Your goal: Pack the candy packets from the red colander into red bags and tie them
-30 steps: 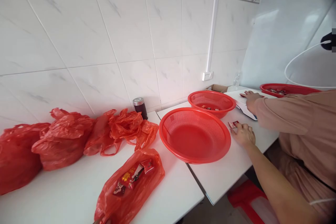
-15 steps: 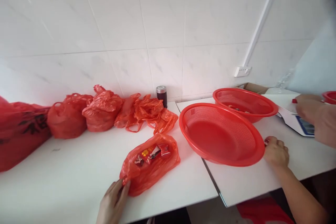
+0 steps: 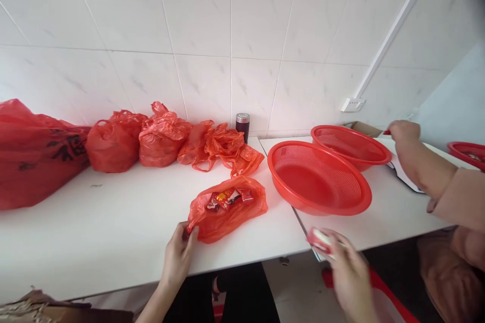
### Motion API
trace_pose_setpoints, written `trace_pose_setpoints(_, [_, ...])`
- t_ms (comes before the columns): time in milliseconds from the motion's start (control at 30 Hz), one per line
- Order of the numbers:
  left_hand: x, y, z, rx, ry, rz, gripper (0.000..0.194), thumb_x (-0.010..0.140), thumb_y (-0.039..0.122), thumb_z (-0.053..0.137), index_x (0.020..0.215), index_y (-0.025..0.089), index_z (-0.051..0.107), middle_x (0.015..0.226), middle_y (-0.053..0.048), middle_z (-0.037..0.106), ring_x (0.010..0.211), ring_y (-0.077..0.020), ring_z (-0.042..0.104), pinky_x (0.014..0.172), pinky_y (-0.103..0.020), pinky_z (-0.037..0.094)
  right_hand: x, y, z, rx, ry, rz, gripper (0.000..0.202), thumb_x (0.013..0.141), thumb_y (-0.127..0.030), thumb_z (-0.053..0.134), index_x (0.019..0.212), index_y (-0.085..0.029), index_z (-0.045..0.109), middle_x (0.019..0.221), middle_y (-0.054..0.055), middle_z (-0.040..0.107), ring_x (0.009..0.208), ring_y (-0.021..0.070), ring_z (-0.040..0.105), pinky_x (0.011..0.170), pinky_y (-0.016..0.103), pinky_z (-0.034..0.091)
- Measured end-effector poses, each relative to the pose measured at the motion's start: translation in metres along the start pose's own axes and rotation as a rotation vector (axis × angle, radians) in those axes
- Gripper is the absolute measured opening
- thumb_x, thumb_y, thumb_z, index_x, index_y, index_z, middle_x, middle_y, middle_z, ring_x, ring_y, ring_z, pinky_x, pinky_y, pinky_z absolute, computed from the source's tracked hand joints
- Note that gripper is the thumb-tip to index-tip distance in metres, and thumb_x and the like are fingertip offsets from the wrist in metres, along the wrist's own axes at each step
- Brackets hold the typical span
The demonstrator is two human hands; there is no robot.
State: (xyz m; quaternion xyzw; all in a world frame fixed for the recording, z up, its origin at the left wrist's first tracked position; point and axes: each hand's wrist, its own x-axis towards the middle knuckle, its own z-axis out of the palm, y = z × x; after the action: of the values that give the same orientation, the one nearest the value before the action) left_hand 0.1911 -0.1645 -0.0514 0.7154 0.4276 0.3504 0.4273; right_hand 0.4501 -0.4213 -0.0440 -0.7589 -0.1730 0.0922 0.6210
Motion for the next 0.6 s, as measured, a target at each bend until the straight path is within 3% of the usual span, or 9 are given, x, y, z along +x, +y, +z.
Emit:
trace_pose_setpoints(67, [-0.006, 0.007, -0.001, -0.082, 0.015, -0.022, 0.034, 0.086, 0.054, 0.051, 0.088, 0.020, 0.055, 0.076, 0.000, 0.060, 0.072, -0.0162, 0.056, 0.067, -0.025, 0.045, -0.011, -0.035, 0.055, 0.126, -0.243, -0.098, 0.034, 0.088, -0.054, 0.051, 0.101, -0.027, 0.066, 0.106, 0.008, 0.070, 0.097, 0.0275, 0.068, 0.089, 0.044, 0.057])
trace_pose_setpoints(133, [-0.016, 0.017, -0.006, -0.162, 0.035, -0.045, 0.035, 0.088, 0.054, 0.048, 0.084, 0.020, 0.055, 0.077, -0.001, 0.060, 0.076, -0.0176, 0.057, 0.070, -0.026, 0.046, -0.014, -0.068, 0.102, 0.157, -0.484, -0.257, 0.032, 0.090, -0.049, 0.051, 0.111, -0.027, 0.064, 0.122, 0.007, 0.064, 0.111, 0.0256, 0.063, 0.095, 0.042, 0.053])
trace_pose_setpoints(200, [-0.025, 0.027, -0.015, -0.189, 0.050, -0.051, 0.038, 0.088, 0.055, 0.045, 0.082, 0.019, 0.056, 0.079, -0.002, 0.061, 0.079, -0.0190, 0.058, 0.073, -0.028, 0.047, -0.012, -0.091, 0.134, 0.085, -0.627, -0.437, 0.034, 0.088, -0.046, 0.058, 0.118, -0.030, 0.063, 0.136, 0.006, 0.055, 0.126, 0.0256, 0.052, 0.101, 0.042, 0.049])
trace_pose_setpoints(233, [-0.028, 0.031, -0.021, -0.183, 0.054, -0.049, 0.038, 0.088, 0.055, 0.046, 0.082, 0.019, 0.057, 0.080, -0.003, 0.062, 0.080, -0.0195, 0.058, 0.074, -0.028, 0.047, -0.009, -0.097, 0.144, 0.029, -0.635, -0.521, 0.034, 0.088, -0.044, 0.059, 0.118, -0.031, 0.063, 0.139, 0.005, 0.052, 0.130, 0.0255, 0.048, 0.104, 0.043, 0.045])
trace_pose_setpoints(300, [-0.031, 0.039, -0.036, -0.169, 0.075, -0.046, 0.036, 0.087, 0.054, 0.048, 0.084, 0.020, 0.059, 0.081, -0.003, 0.063, 0.082, -0.0203, 0.058, 0.076, -0.029, 0.047, -0.001, -0.097, 0.152, -0.109, -0.529, -0.652, 0.027, 0.089, -0.041, 0.058, 0.113, -0.032, 0.066, 0.140, 0.004, 0.051, 0.133, 0.0258, 0.044, 0.109, 0.047, 0.039])
trace_pose_setpoints(400, [-0.027, 0.047, -0.054, -0.255, 0.131, -0.066, 0.032, 0.085, 0.051, 0.054, 0.085, 0.020, 0.060, 0.084, -0.003, 0.065, 0.087, -0.0204, 0.059, 0.082, -0.030, 0.047, 0.018, -0.078, 0.151, -0.357, -0.337, -0.745, 0.020, 0.089, -0.037, 0.057, 0.100, -0.032, 0.072, 0.144, 0.002, 0.045, 0.137, 0.0300, 0.036, 0.111, 0.054, 0.034])
trace_pose_setpoints(500, [-0.014, 0.055, -0.059, -0.420, 0.112, -0.069, 0.030, 0.083, 0.049, 0.059, 0.083, 0.019, 0.061, 0.085, -0.003, 0.066, 0.086, -0.0193, 0.061, 0.083, -0.031, 0.049, 0.035, -0.057, 0.148, -0.598, -0.313, -0.743, 0.020, 0.086, -0.034, 0.058, 0.095, -0.028, 0.075, 0.148, 0.003, 0.039, 0.136, 0.0341, 0.035, 0.109, 0.054, 0.035])
trace_pose_setpoints(600, [0.006, 0.072, -0.055, -0.529, 0.094, -0.031, 0.030, 0.082, 0.047, 0.062, 0.081, 0.017, 0.062, 0.084, -0.004, 0.066, 0.084, -0.0183, 0.061, 0.078, -0.029, 0.050, 0.046, -0.058, 0.146, -0.771, -0.380, -0.652, 0.027, 0.086, -0.028, 0.057, 0.109, -0.025, 0.072, 0.141, 0.009, 0.049, 0.121, 0.0309, 0.052, 0.099, 0.046, 0.045])
